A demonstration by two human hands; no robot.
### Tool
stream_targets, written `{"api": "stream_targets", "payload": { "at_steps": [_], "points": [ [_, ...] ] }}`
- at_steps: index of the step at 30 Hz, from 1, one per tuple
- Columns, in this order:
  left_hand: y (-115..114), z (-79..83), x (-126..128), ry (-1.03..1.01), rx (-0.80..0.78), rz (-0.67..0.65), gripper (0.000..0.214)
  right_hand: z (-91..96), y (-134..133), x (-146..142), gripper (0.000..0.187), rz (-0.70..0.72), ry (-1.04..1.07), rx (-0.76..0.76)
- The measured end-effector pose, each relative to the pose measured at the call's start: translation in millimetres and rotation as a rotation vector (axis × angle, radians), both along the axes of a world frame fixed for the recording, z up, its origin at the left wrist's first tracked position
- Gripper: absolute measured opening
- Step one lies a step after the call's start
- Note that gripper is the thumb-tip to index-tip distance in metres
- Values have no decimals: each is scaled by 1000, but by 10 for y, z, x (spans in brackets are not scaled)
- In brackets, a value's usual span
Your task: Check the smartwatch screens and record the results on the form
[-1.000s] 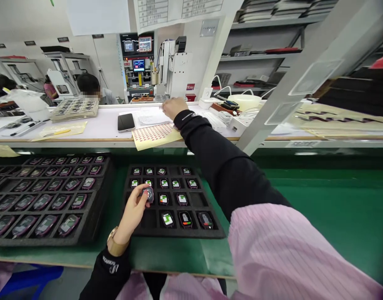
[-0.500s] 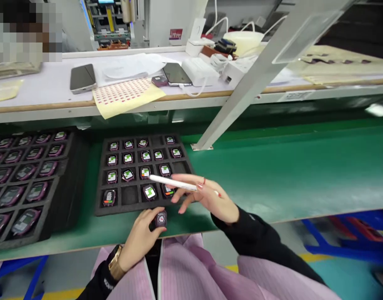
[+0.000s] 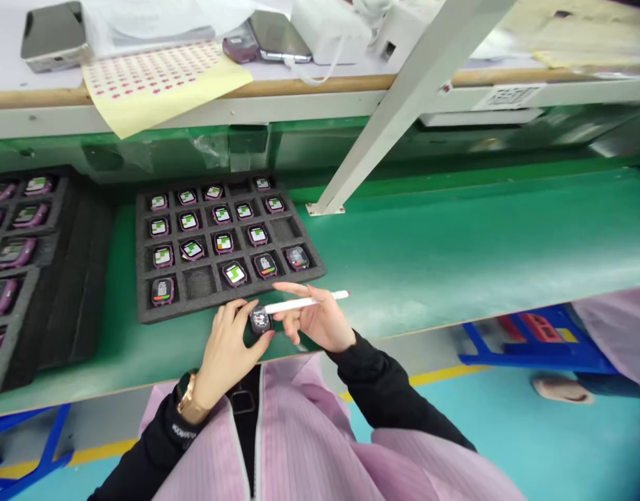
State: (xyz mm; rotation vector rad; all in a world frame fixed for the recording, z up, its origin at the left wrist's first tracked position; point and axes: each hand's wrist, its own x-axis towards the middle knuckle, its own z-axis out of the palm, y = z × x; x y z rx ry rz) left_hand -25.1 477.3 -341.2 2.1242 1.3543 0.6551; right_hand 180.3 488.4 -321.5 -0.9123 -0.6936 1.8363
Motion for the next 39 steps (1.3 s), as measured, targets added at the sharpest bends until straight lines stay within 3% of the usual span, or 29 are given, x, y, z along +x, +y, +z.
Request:
{"api": "stream_targets", "payload": {
  "at_steps": [2, 5, 10, 15, 21, 29, 34, 39],
  "points": [
    [-6, 17, -7, 6, 10, -16, 53, -52, 34, -7, 41, 47, -52, 49],
    [11, 27, 1, 29, 22, -48, 59, -128, 110, -83, 45, -49, -184, 141],
    [40, 0, 22, 86, 22, -9, 47, -141, 181, -207, 54, -136, -385, 241],
    [28, -8, 18, 59, 1, -13, 65, -126, 136, -177, 55, -121, -456, 264],
    [19, -8, -21, -17, -10, 2, 59, -179, 124, -176, 62, -99, -438, 290],
    [7, -37, -36, -151, 18, 44, 50, -232, 86, -156, 48, -190, -536, 423],
    [9, -5, -23, -272, 65, 87, 40, -242, 46, -189, 22, -190, -629, 463],
    [24, 12, -18, -375, -14, 137, 35, -188, 30, -237, 22, -187, -632, 440]
  ]
}}
